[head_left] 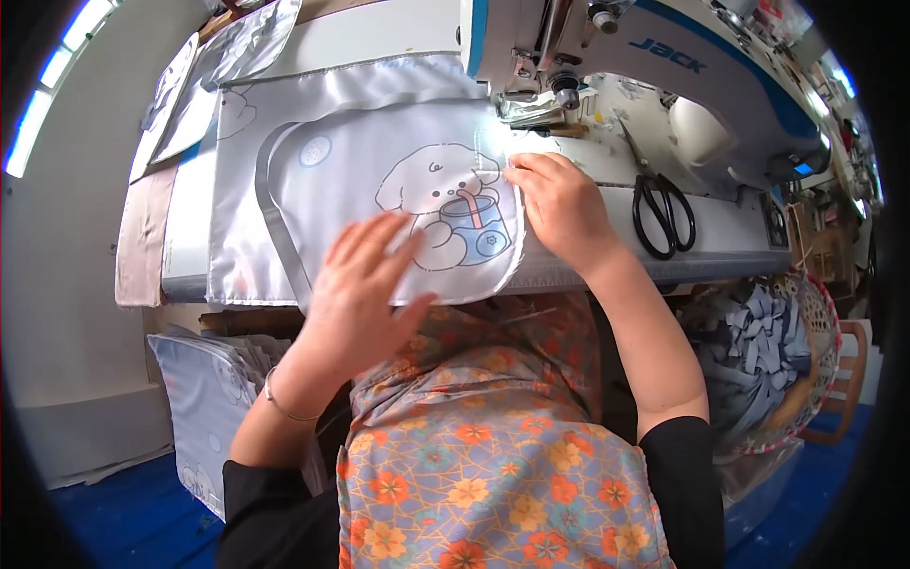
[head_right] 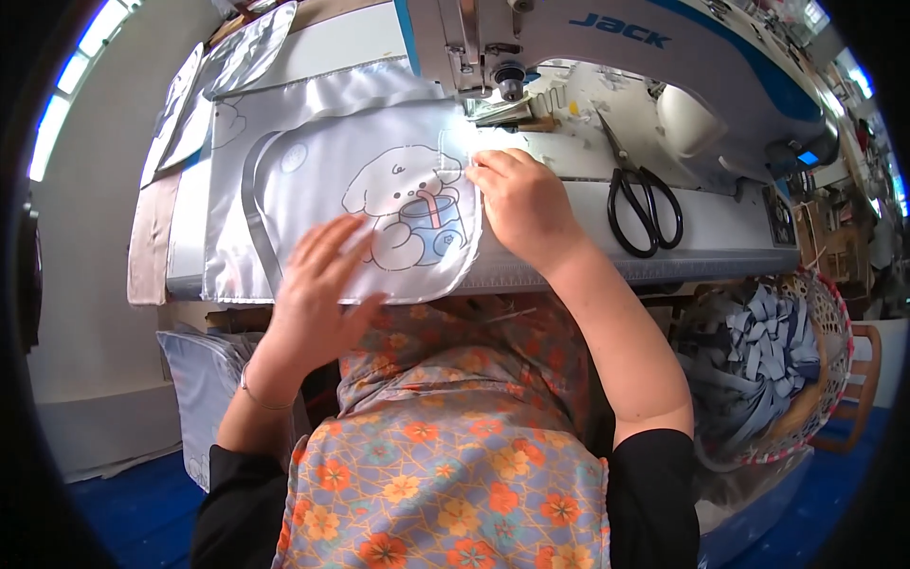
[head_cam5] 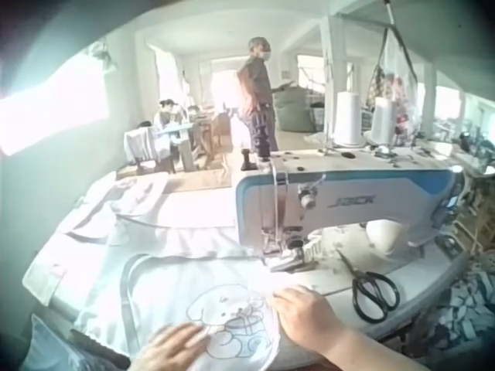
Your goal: Sewing fabric straps onto small printed bags using an industrial sewing machine.
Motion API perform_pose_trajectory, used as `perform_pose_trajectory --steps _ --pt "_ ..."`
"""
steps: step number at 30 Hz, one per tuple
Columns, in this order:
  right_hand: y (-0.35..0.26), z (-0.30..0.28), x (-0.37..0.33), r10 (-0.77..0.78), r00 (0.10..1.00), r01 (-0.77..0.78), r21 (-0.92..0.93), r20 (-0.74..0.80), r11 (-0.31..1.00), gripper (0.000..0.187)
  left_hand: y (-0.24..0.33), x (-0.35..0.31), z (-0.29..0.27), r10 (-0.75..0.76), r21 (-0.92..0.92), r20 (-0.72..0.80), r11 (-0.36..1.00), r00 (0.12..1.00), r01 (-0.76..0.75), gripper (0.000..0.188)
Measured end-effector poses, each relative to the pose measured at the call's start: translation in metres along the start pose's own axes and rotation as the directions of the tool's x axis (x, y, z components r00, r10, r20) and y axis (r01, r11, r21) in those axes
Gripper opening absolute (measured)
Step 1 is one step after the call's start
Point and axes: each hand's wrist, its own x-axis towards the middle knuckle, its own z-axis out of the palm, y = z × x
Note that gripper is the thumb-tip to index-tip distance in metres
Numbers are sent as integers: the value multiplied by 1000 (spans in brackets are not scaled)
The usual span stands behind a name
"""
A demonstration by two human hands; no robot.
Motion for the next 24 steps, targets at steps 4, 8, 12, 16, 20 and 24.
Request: perform_pose_trajectory --steps 4,8,12,16,20,24 --pt "0 -2 1 -5 1000 5 -26 7 1000 27 -61 -20 -12 -250 259 -299 908 921 330 57" --pt "-2 -3 5 -7 1000 8 -22 28 1000 28 -107 -23 -11 -502 223 -326 783 801 581 66" --pt "-2 -7 5 4 999 -3 -18 32 1000 29 -110 1 -1 -479 118 -226 851 848 512 59" --pt "-14 -17 8 38 999 -39 87 9 995 26 -104 11 -8 -577 -174 -125 814 807 554 41" --pt "-74 -11 9 224 973 -206 680 63 703 53 -64 19 0 -447 -830 -84 526 890 186 43" --pt "-115 34 9 383 913 -276 905 142 324 78 -11 42 0 -211 -525 -152 845 965 102 37"
